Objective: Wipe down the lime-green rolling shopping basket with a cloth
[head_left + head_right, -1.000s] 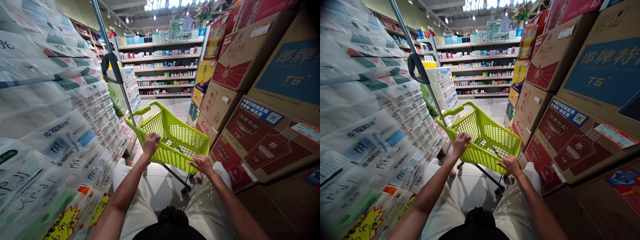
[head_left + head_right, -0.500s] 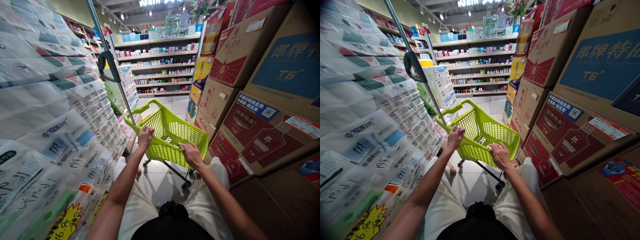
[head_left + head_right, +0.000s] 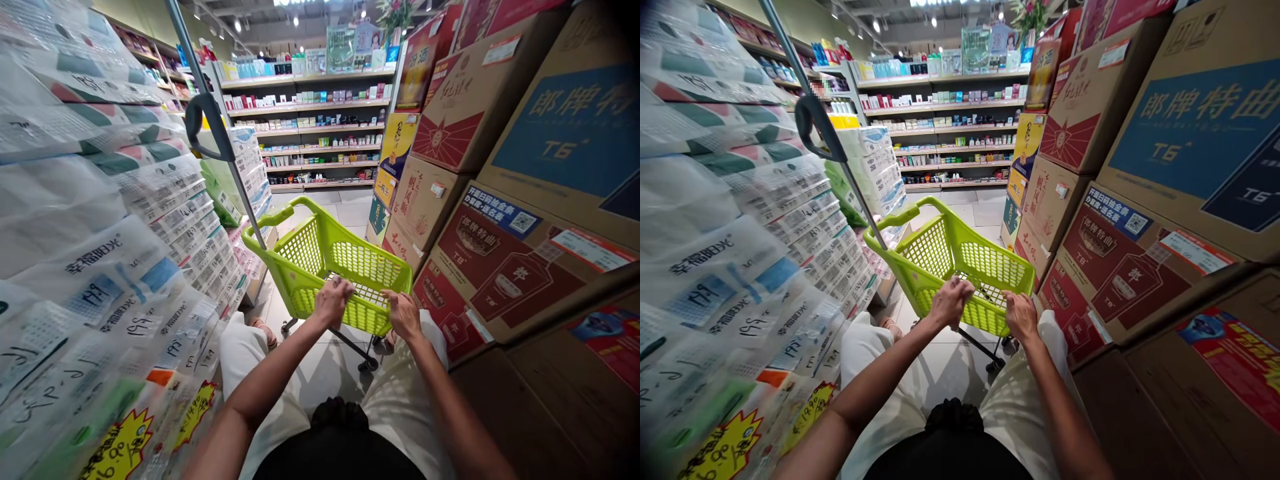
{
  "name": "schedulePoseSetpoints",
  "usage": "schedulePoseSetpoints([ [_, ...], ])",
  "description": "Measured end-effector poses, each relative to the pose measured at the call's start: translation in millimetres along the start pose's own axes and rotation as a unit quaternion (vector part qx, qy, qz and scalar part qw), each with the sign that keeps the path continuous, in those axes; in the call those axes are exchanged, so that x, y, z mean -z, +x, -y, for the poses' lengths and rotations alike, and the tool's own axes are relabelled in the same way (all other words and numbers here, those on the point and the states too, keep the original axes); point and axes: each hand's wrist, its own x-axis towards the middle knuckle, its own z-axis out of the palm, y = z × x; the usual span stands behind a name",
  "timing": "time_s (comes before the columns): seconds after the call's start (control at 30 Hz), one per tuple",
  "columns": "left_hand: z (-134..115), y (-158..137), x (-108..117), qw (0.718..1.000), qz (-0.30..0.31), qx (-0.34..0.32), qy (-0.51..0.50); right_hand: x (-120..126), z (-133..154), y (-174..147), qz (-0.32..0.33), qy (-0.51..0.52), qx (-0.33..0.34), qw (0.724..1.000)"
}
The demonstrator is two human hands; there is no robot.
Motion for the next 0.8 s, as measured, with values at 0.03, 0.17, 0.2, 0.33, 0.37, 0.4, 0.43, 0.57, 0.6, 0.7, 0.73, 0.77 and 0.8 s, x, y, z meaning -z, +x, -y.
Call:
schedulePoseSetpoints([
  [0.03, -6, -3, -5, 0.999, -0.013, 0.024, 0.017, 1, -3, -2, -0.004, 0.02, -0.014, 1.0],
  [0.17, -30, -18, -26, 0.999, 0.013, -0.012, 0.029, 0, -3, -6, 0.0, 0.077, -0.043, 0.996],
  [0.2, -34, -22, -32, 0.998, 0.035, -0.045, 0.025, 0, -1, -7, 0.001, 0.083, -0.044, 0.996],
  [0.33, -34, -29, -45, 1.0, -0.024, -0.007, 0.015, 1, 2, -12, -0.013, 0.107, -0.048, 0.993],
  [0.37, -29, -27, -42, 0.999, -0.04, -0.005, 0.012, 1, 1, -13, -0.013, 0.107, -0.046, 0.993],
  [0.4, -21, -22, -36, 0.999, -0.046, -0.017, 0.01, 1, -1, -14, -0.011, 0.103, -0.041, 0.994],
  [0.43, -11, -15, -27, 0.998, -0.045, -0.035, 0.01, 1, -3, -15, -0.008, 0.093, -0.034, 0.995],
  [0.57, 32, 22, 25, 0.992, -0.119, 0.014, 0.047, 0, -10, -15, -0.005, 0.025, -0.011, 1.0],
  [0.6, 40, 28, 35, 0.986, -0.156, 0.028, 0.056, -1, -8, -13, 0.002, 0.009, -0.013, 1.0],
  [0.7, 50, 27, 37, 0.987, -0.147, 0.04, 0.041, -5, 6, -3, 0.039, -0.022, -0.03, 0.999],
  [0.73, 50, 22, 32, 0.994, -0.104, 0.007, 0.025, -6, 12, 0, 0.05, -0.025, -0.034, 0.998],
  [0.77, 50, 16, 26, 0.997, -0.07, -0.039, 0.005, -8, 19, 3, 0.059, -0.026, -0.034, 0.997],
  [0.8, 51, 11, 21, 0.995, -0.064, -0.075, -0.016, -9, 24, 5, 0.066, -0.026, -0.032, 0.997],
])
